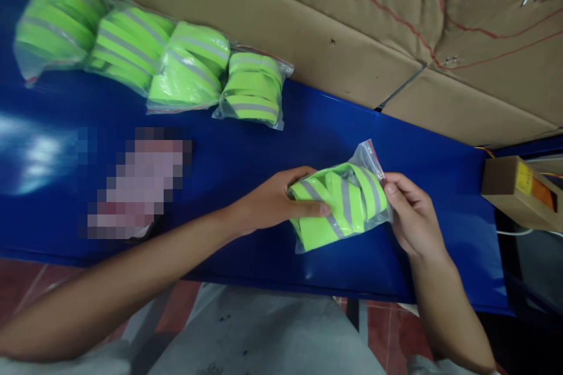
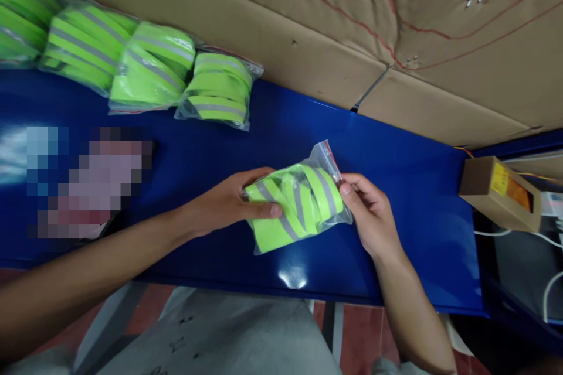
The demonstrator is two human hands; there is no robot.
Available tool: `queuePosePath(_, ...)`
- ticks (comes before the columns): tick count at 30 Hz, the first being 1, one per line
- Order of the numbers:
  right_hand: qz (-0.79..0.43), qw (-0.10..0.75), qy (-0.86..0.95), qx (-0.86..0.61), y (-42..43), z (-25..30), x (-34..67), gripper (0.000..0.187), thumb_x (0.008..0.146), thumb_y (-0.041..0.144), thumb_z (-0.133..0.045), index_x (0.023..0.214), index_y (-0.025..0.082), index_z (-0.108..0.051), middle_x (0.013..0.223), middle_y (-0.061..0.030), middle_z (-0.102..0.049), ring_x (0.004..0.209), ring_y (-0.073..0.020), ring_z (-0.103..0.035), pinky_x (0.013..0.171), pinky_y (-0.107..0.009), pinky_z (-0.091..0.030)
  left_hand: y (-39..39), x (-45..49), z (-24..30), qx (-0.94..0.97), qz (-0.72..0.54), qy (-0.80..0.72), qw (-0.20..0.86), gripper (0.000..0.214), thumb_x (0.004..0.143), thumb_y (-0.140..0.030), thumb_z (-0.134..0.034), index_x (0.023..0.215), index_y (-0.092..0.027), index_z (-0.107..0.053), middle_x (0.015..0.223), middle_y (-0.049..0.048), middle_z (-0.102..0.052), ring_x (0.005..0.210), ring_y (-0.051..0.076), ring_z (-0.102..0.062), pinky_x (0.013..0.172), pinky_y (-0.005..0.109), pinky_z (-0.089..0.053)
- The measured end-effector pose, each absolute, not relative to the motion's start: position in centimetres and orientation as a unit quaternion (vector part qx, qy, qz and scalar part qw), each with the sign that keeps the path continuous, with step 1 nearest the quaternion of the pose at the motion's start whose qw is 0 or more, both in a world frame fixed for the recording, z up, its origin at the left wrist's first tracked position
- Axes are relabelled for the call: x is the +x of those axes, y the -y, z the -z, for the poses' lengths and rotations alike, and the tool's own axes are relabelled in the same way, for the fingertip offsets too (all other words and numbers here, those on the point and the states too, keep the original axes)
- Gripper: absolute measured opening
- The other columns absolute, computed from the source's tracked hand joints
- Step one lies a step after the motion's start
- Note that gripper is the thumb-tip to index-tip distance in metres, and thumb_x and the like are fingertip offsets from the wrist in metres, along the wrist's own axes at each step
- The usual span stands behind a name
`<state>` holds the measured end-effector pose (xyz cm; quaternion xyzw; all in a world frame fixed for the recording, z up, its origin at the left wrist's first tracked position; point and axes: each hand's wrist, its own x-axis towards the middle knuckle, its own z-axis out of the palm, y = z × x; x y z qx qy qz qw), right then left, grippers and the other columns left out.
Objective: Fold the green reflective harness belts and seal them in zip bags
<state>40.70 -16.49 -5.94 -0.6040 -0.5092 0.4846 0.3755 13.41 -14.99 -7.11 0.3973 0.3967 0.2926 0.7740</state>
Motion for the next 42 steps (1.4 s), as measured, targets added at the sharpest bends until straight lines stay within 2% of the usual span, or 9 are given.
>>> queuePosePath(4, -0.459, 0.446, 0.476, -0.603, 16.1, 6.2, 40.6, 0.02, 0.092, 0.045, -0.073, 0.106, 0.03, -0.074, 0.093, -0.0007, -0.073, 0.077, -0.0159, -0.064, 0.07, -0.028, -0.05, 15.2, 13.3, 6.8, 0.349, -0.339, -0.357, 0.797, 0.086, 0.068, -0.037, -0.092, 0.144, -0.028, -0.052, 0.131, 0.0096, -0.069, 0.115, 0.025, -0.07, 0.089, 0.032, -0.06)
queuePosePath(7, -0.443, 0.478, 0.495, -0.575, 16.2, 6.3, 40.5, 0.015, 0.093, 0.041, -0.073, 0.104, 0.032, -0.073, 0.096, -0.0013, -0.073, 0.088, -0.019, -0.069, 0.08, -0.034, -0.055, 15.9, 13.4, 7.1, 0.477, -0.362, -0.393, 0.698, 0.104, 0.069, -0.031, -0.092, 0.157, -0.032, -0.035, 0.133, 0.0095, -0.067, 0.113, 0.025, -0.071, 0.092, 0.035, -0.06)
queuePosePath(13, -0.379, 0.481, 0.583, -0.534, 16.4, 5.8, 40.4, 0.017, 0.092, 0.043, -0.07, 0.101, 0.03, -0.068, 0.133, -0.0052, -0.066, 0.133, -0.029, -0.059, 0.108, -0.048, -0.052, 16.6, 13.0, 7.9, 0.771, -0.423, -0.379, 0.287, 0.05, 0.093, -0.013, -0.066, 0.141, -0.024, -0.055, 0.134, 0.0068, -0.071, 0.122, 0.02, -0.069, 0.103, 0.031, -0.052)
queuePosePath(18, -0.523, 0.403, 0.47, -0.586, 16.0, 5.5, 40.4, 0.04, 0.099, 0.063, -0.052, 0.117, 0.031, -0.067, 0.124, -0.0059, -0.069, 0.104, -0.0224, -0.071, 0.079, -0.034, -0.061, 16.2, 12.6, 8.0, 0.831, -0.435, -0.334, 0.089, 0.031, 0.098, -0.017, -0.064, 0.128, -0.024, -0.063, 0.127, 0.0065, -0.075, 0.124, 0.022, -0.068, 0.103, 0.037, -0.053)
queuePosePath(23, -0.631, 0.38, 0.386, -0.556, 15.8, 5.6, 40.4, 0.038, 0.082, 0.041, -0.084, 0.118, 0.033, -0.072, 0.104, 0.0007, -0.073, 0.082, -0.0104, -0.07, 0.073, -0.018, -0.058, 16.1, 12.8, 8.1, 0.835, -0.437, -0.329, -0.069, 0.03, 0.093, -0.016, -0.07, 0.121, -0.028, -0.068, 0.127, 0.0067, -0.071, 0.125, 0.023, -0.064, 0.107, 0.041, -0.052)
queuePosePath(28, -0.622, 0.44, 0.376, -0.527, 15.0, 5.9, 40.7, 0.045, 0.08, 0.025, -0.085, 0.122, 0.034, -0.072, 0.106, 0.0011, -0.075, 0.086, -0.0123, -0.071, 0.076, -0.021, -0.059, 15.6, 12.7, 8.4, 0.828, -0.373, -0.417, -0.028, 0.055, 0.094, 0.001, -0.049, 0.139, -0.028, -0.055, 0.142, 0.0161, -0.054, 0.131, 0.031, -0.056, 0.104, 0.051, -0.048)
queuePosePath(33, -0.615, 0.438, 0.421, -0.503, 15.3, 5.7, 40.8, 0.039, 0.082, 0.026, -0.082, 0.12, 0.032, -0.075, 0.107, -0.0007, -0.075, 0.085, -0.0117, -0.07, 0.075, -0.021, -0.058, 15.5, 12.6, 7.7, 0.795, -0.398, -0.445, 0.106, 0.058, 0.087, 0.011, -0.039, 0.133, -0.021, -0.051, 0.129, 0.0124, -0.057, 0.122, 0.025, -0.06, 0.1, 0.043, -0.052)
queuePosePath(38, -0.577, 0.444, 0.462, -0.506, 15.7, 5.8, 40.5, 0.033, 0.084, 0.026, -0.081, 0.116, 0.032, -0.077, 0.102, -0.0007, -0.075, 0.091, -0.0126, -0.069, 0.08, -0.023, -0.057, 15.9, 13.0, 7.4, 0.782, -0.387, -0.456, 0.174, 0.039, 0.097, -0.017, -0.06, 0.134, -0.021, -0.049, 0.137, 0.0144, -0.053, 0.13, 0.028, -0.054, 0.11, 0.048, -0.047)
queuePosePath(42, -0.565, 0.442, 0.478, -0.508, 15.5, 6.2, 40.6, 0.027, 0.083, 0.026, -0.081, 0.108, 0.032, -0.077, 0.1, -0.0003, -0.073, 0.091, -0.0132, -0.069, 0.081, -0.024, -0.057, 15.7, 12.9, 8.0, 0.722, -0.387, -0.476, 0.322, 0.068, 0.093, -0.039, -0.072, 0.149, -0.023, -0.037, 0.153, 0.0154, -0.041, 0.146, 0.03, -0.041, 0.12, 0.048, -0.04)
